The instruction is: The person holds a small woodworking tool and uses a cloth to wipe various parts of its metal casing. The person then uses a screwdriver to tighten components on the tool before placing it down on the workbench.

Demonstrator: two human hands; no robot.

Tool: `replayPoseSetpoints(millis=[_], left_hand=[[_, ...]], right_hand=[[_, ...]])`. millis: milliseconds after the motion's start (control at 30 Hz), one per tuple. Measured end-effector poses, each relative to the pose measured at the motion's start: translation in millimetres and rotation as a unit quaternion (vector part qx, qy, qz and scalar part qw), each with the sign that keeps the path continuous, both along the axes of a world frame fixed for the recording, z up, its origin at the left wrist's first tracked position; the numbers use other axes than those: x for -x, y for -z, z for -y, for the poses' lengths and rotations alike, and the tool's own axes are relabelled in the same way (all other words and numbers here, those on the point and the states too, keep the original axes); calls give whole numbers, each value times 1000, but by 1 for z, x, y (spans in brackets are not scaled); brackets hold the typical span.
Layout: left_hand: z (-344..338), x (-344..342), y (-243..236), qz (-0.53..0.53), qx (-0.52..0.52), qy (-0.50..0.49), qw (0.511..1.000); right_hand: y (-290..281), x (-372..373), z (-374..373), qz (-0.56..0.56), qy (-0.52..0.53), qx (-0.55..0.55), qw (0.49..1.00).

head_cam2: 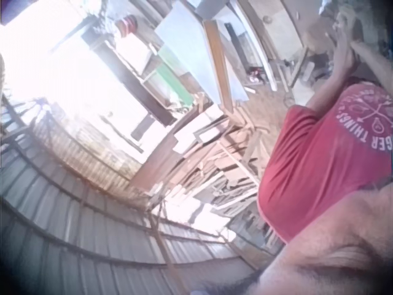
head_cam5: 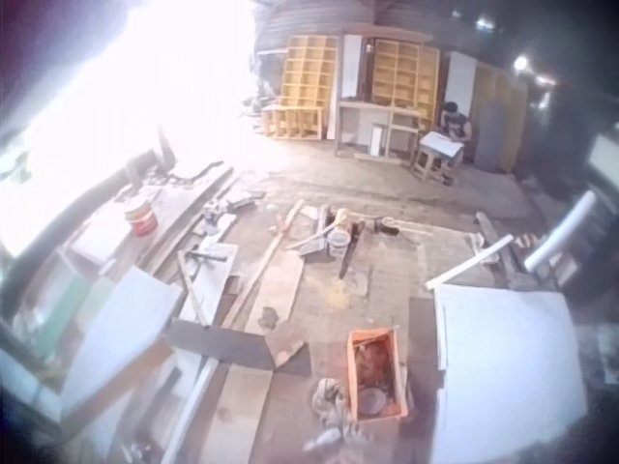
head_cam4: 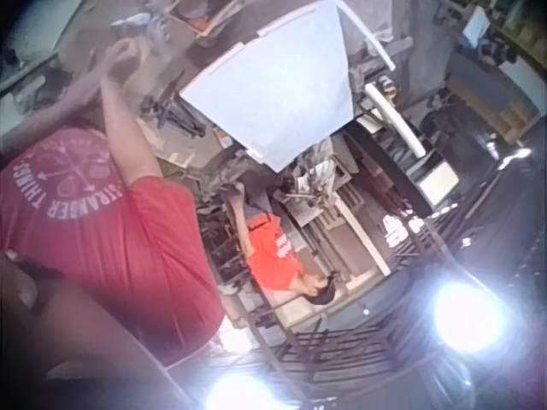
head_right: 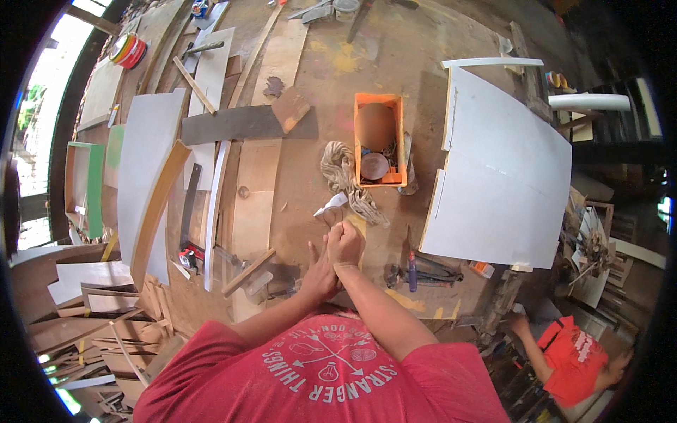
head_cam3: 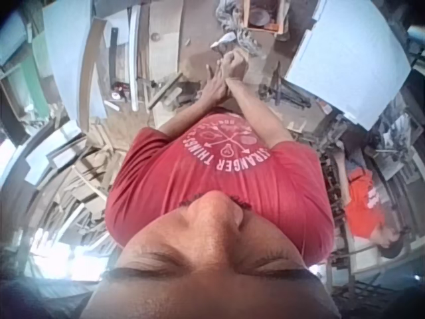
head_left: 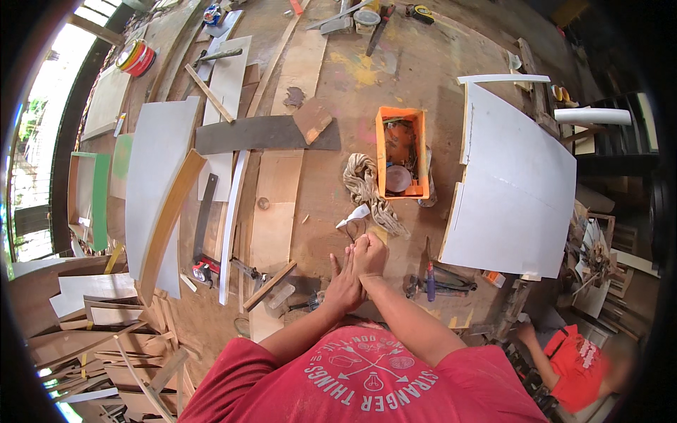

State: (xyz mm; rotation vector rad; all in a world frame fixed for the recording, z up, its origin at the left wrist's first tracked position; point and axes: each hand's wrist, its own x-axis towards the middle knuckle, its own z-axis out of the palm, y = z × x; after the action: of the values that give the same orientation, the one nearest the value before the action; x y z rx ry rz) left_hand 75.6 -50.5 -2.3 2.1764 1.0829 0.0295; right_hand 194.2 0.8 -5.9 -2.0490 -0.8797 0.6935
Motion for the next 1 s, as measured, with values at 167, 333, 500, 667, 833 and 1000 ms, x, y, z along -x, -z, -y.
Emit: replayPoseSetpoints(millis=[167, 333, 500, 667, 833, 1000], left_hand=[[7, 1, 0, -1, 12, 1, 1000], [2, 2, -17, 25, 34, 2, 999], [2, -3, -12, 3, -21, 6, 1000], [-5, -3, -13, -18, -20, 10, 1000], [1, -2, -13, -12, -20, 0, 1000], [2, -1, -16, -15, -3, 3, 1000]], right_hand=[[-17, 1, 1, -18, -11, 14, 1000], [-3, 4, -6, 41, -13, 30, 999], [0, 2, -9, -24, 2, 71, 997], [9, 2, -11, 24, 0, 35, 999], [9, 2, -5, 30, -14, 39, 999], [-3, 2, -4, -52, -7, 56, 997]])
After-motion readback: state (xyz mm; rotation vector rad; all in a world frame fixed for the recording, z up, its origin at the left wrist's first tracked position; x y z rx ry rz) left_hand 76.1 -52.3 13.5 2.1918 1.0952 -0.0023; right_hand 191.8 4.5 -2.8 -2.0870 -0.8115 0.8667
